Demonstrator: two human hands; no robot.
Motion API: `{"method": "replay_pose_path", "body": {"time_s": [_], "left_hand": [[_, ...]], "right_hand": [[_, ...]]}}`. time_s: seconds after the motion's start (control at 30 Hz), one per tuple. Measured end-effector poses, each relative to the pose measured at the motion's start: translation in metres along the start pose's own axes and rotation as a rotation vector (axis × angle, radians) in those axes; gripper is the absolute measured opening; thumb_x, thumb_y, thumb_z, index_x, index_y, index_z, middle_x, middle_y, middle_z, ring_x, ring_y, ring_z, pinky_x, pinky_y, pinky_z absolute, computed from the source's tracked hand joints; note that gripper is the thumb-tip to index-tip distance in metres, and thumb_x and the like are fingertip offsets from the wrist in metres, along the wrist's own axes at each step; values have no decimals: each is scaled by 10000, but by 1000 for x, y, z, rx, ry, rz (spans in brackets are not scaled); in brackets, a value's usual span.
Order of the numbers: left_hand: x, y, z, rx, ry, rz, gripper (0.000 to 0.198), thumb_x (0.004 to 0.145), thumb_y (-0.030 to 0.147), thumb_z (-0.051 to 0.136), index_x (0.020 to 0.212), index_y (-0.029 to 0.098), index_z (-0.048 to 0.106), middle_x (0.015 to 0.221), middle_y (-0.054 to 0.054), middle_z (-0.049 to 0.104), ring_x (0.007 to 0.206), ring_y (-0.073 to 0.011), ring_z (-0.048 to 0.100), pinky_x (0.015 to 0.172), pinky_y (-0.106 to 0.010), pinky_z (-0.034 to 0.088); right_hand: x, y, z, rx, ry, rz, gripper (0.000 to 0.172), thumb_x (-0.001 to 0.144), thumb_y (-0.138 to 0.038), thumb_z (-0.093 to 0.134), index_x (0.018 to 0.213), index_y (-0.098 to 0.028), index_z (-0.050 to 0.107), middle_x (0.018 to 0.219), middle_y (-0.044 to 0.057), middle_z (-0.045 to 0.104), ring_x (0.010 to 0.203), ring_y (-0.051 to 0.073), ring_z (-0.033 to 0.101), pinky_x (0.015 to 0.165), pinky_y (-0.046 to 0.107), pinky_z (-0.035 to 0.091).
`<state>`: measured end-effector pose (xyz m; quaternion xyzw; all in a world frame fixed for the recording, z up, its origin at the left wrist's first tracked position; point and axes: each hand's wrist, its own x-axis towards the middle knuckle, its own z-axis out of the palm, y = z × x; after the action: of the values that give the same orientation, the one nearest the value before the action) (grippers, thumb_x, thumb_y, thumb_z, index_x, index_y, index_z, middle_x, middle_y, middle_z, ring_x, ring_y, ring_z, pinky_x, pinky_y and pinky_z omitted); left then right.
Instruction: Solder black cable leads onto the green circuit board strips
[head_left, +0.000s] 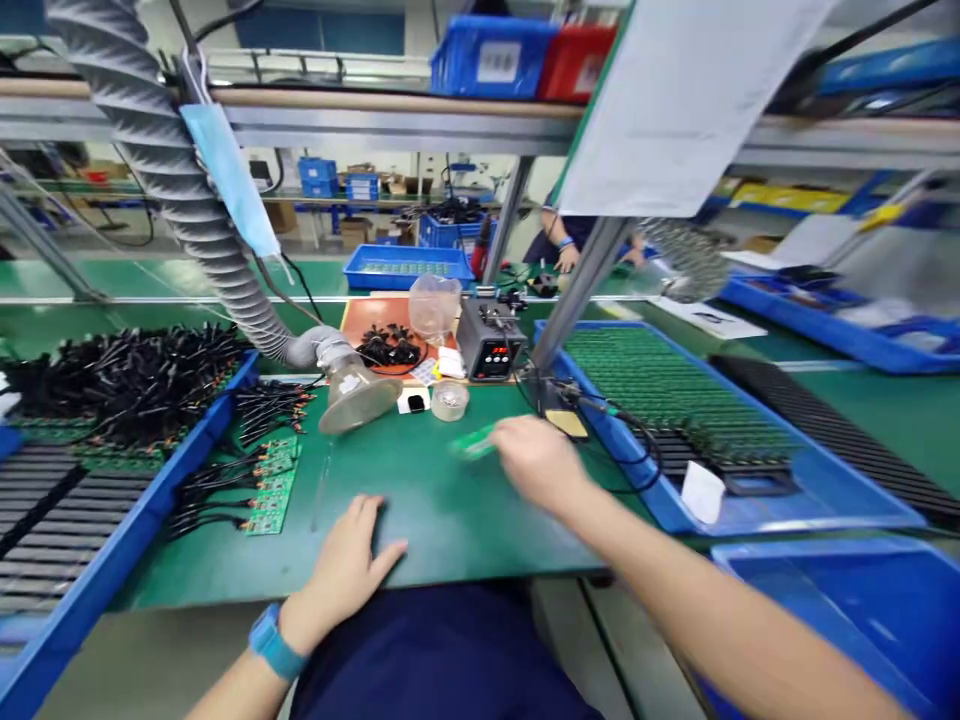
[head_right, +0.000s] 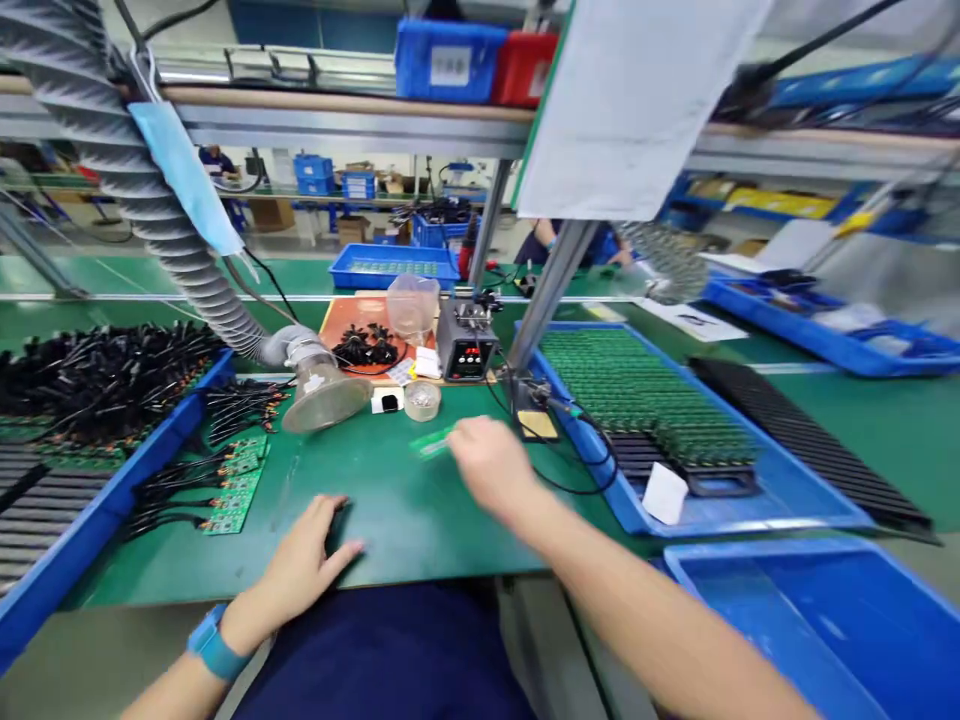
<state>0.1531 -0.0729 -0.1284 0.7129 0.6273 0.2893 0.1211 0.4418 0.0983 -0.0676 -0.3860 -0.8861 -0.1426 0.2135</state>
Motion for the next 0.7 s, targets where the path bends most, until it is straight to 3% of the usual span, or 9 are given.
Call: {"method": "replay_pose_path", "body": {"time_s": [0.13, 0.23, 0.3, 0.43, 0.7], "left_hand": [[29, -6, 0, 96, -89, 35, 778, 897, 530, 693, 1505, 151, 390, 1480, -218, 507, 1332, -366, 568, 1081, -492, 508], [51, -13, -3, 139, -127, 56, 916, 829, 523, 769, 1546, 152, 337, 1510, -227, 483, 1343, -381, 564, 1058, -479, 529], [62, -17, -2, 144, -122, 76, 925, 825, 493, 778, 1557, 170, 313, 1505, -213, 491, 1315, -371, 590, 1023, -465, 553], [69, -28, 8, 133, -17, 106, 737, 907, 402, 693, 1523, 195, 346, 1450, -178, 549, 1233, -332, 650, 983, -456, 576], [63, -44, 20, 41, 156, 142, 525, 921, 296, 657, 1401, 204, 466, 1314, -143, 642, 1133, -301, 692, 916, -441, 605]], "right_hand": [[17, -61, 26, 41, -169, -49, 167, 1019, -298, 646, 1105, -159, 679, 1143, 74, 681, 977, 201, 662, 884, 388, 566], [17, -83, 37, 96, -251, -80, 109, 955, -222, 709, 1043, -157, 708, 1160, 121, 699, 1015, 247, 644, 883, 396, 522], [14, -82, 38, 138, -281, -80, 261, 927, -270, 756, 1162, -172, 695, 1298, 149, 658, 1160, 283, 600, 958, 420, 485], [15, -69, 44, 188, -317, -20, 542, 920, -402, 771, 1370, -153, 600, 1465, 196, 550, 1344, 328, 497, 1050, 473, 440], [34, -65, 59, 307, -331, -31, 395, 962, -291, 706, 1326, -153, 636, 1274, 195, 660, 1133, 331, 616, 959, 489, 511]]}}
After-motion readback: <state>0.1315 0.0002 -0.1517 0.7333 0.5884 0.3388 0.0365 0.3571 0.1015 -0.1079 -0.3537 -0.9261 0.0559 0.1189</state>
